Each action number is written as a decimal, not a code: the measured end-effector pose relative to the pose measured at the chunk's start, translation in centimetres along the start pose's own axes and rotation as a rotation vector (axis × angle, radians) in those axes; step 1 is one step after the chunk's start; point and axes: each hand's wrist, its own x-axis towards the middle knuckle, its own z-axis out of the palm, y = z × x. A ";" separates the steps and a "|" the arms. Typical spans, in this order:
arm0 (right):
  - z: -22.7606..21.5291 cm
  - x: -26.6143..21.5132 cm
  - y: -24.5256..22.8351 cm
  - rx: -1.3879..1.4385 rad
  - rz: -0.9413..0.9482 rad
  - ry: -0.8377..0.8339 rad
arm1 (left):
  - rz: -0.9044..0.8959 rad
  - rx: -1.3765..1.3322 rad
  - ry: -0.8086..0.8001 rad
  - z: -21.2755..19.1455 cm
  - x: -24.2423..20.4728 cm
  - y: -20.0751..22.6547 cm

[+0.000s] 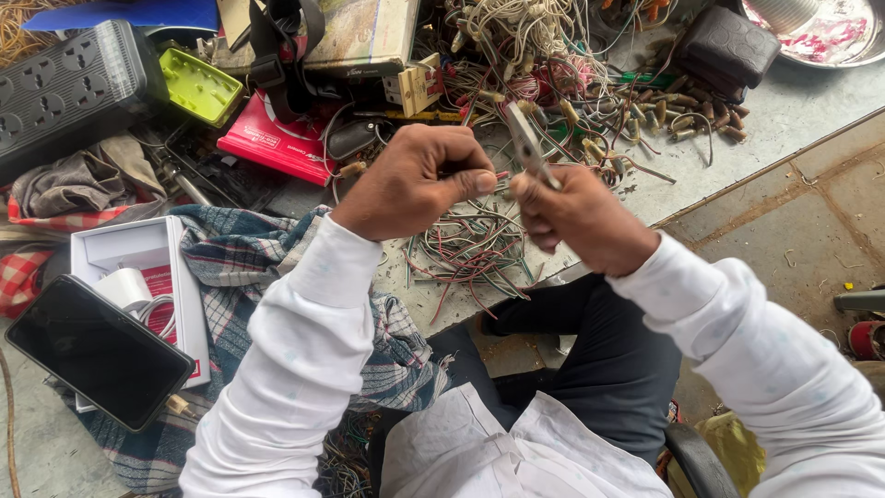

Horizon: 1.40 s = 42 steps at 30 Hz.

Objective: The person repairs electrical wires by stripping insulation, twisting exposed strands, and inserting them into small cylindrical connectors. They use pliers to cut and manipulate the wires, working on a cluttered table with various tools and materials.

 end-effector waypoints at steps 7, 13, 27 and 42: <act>-4.8 -2.0 -4.6 -0.366 0.072 0.028 | 0.079 0.213 0.029 0.6 0.2 0.3; -6.4 -2.2 -7.0 -0.640 0.044 -0.048 | -0.091 0.405 -0.183 1.5 0.3 0.5; -5.0 -2.9 -5.2 -0.361 -0.166 -0.010 | -0.059 0.628 0.220 -0.5 -0.1 -0.3; -2.6 -2.7 -3.7 -0.316 -0.294 0.000 | -0.192 1.032 0.079 -0.9 -0.6 -0.4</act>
